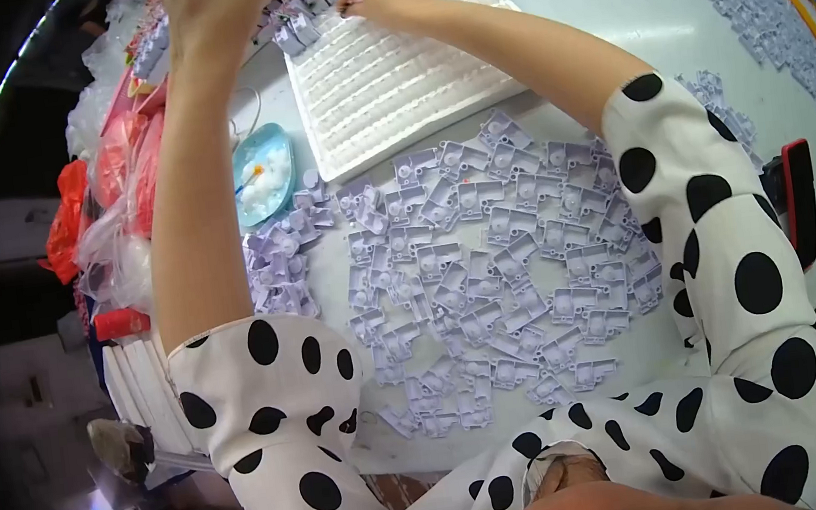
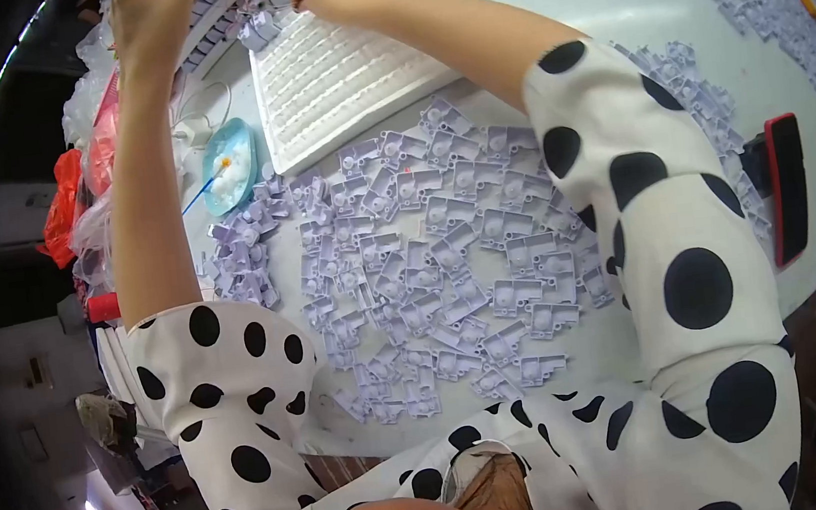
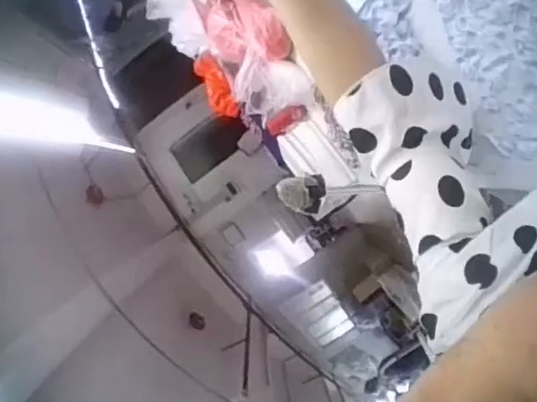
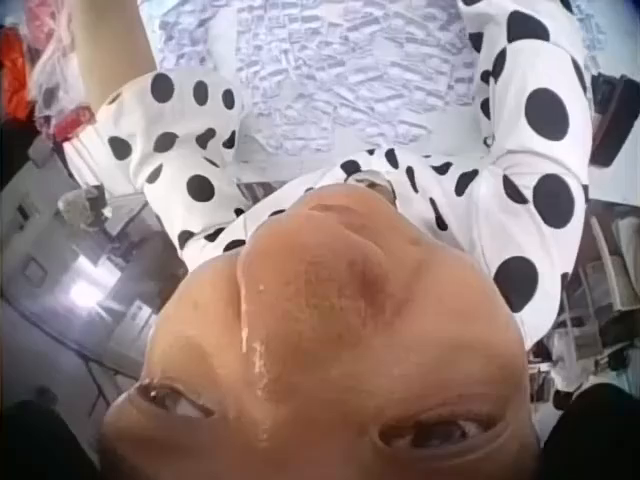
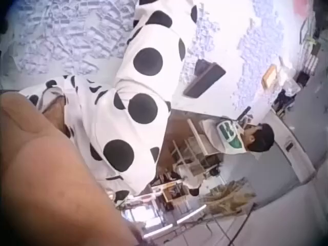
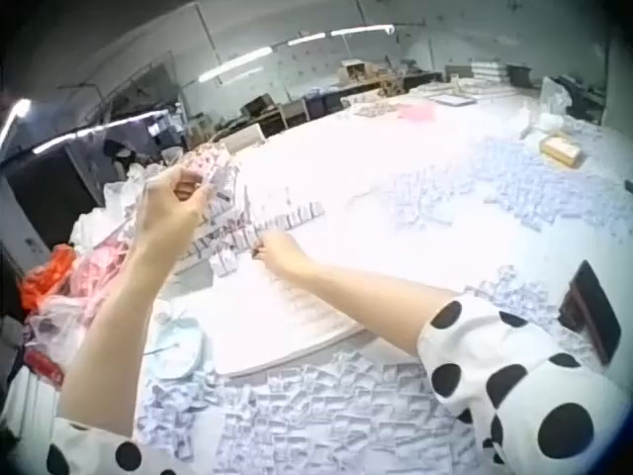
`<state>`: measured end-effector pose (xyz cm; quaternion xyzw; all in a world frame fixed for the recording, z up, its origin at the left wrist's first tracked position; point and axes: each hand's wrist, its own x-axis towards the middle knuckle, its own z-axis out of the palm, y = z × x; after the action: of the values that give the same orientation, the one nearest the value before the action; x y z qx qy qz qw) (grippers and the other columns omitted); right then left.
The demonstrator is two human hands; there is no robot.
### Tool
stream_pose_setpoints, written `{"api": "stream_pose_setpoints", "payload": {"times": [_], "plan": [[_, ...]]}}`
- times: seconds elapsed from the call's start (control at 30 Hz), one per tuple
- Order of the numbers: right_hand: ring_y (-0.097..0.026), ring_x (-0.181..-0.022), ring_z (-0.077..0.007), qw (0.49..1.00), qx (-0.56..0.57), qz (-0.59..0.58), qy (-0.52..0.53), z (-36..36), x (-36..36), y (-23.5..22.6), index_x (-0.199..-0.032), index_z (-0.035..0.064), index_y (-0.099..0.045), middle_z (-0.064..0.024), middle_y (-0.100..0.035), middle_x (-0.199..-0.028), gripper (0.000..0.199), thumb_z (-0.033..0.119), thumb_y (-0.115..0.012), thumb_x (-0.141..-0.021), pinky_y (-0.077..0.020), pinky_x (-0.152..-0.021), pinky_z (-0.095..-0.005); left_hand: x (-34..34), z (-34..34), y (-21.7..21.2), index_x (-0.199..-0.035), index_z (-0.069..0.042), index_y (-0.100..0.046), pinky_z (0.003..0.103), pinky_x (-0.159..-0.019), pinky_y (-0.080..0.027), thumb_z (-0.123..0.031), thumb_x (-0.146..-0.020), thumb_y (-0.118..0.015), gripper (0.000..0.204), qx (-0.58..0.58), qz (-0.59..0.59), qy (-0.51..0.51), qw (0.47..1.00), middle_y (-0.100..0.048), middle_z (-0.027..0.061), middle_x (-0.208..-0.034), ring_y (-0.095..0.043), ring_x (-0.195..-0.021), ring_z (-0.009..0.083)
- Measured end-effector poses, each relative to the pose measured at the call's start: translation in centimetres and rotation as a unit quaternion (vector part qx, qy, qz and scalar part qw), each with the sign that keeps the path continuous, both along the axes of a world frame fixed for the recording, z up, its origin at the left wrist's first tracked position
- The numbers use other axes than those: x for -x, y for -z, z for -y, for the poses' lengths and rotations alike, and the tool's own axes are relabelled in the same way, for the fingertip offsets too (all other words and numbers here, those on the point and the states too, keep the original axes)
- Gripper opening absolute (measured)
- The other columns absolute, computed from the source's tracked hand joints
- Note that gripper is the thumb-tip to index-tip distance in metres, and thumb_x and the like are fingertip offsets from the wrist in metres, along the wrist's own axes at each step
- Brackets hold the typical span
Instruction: The person assembles electronic components by fitting small motors and attached wiring into plastic casings by hand and placing the assembled units into a slotted tray.
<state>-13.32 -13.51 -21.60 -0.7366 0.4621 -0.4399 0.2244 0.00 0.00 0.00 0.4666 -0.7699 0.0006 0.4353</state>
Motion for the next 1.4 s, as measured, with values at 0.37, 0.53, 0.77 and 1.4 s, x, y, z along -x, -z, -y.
{"api": "stream_pose_setpoints", "payload": {"times": [0.37, 0.53, 0.77, 1.4], "plan": [[-0.070, -0.075, -0.0351, 0.933, 0.284, -0.219, -0.006, 2.1, -5.8, -2.5, -0.086, 0.0109, -0.073, -0.0173, -0.069, -0.075, 0.013, 0.012, -0.059, -0.083, -0.0543, -0.067, -0.0466, -5.9, -0.1, 3.5, -0.095, 0.007, -0.070, 0.029, -0.068, -0.055, -0.010, -0.084, -0.074, 0.020, -0.010, 0.020, -0.017, 1.000, -0.073, 0.0138, -0.082, -0.070, -0.074, 0.0181], [-0.071, -0.074, -0.0340, 0.938, 0.249, -0.239, -0.018, 4.9, -3.9, -2.2, -0.082, 0.0133, -0.073, -0.0170, -0.070, -0.077, 0.009, 0.015, -0.065, -0.080, -0.0551, -0.068, -0.0449, -5.5, -0.4, 3.6, -0.098, 0.007, -0.071, 0.029, -0.069, -0.056, -0.009, -0.085, -0.074, 0.020, -0.008, -0.011, -0.008, 1.000, -0.074, 0.0139, -0.082, -0.071, -0.075, 0.0178], [-0.070, -0.072, -0.0343, 0.931, 0.230, -0.283, -0.019, 5.8, -3.3, -2.4, -0.079, 0.0106, -0.073, -0.0169, -0.069, -0.073, 0.009, 0.015, -0.065, -0.078, -0.0544, -0.066, -0.0436, -6.2, -0.3, 4.8, -0.098, 0.006, -0.071, 0.028, -0.069, -0.056, -0.009, -0.085, -0.074, 0.020, -0.006, -0.022, -0.015, 1.000, -0.074, 0.0126, -0.083, -0.070, -0.075, 0.0162], [-0.071, -0.086, -0.0318, 0.971, 0.086, -0.212, -0.063, 3.9, -4.6, -3.0, -0.095, 0.0078, -0.072, -0.0192, -0.071, -0.087, 0.015, 0.015, -0.061, -0.088, -0.0543, -0.077, -0.0417, -6.2, 0.5, 4.9, -0.098, 0.006, -0.073, 0.030, -0.070, -0.055, -0.017, -0.084, -0.075, 0.028, -0.027, -0.016, -0.085, 0.996, -0.075, 0.0139, -0.085, -0.071, -0.076, 0.0184]]}}
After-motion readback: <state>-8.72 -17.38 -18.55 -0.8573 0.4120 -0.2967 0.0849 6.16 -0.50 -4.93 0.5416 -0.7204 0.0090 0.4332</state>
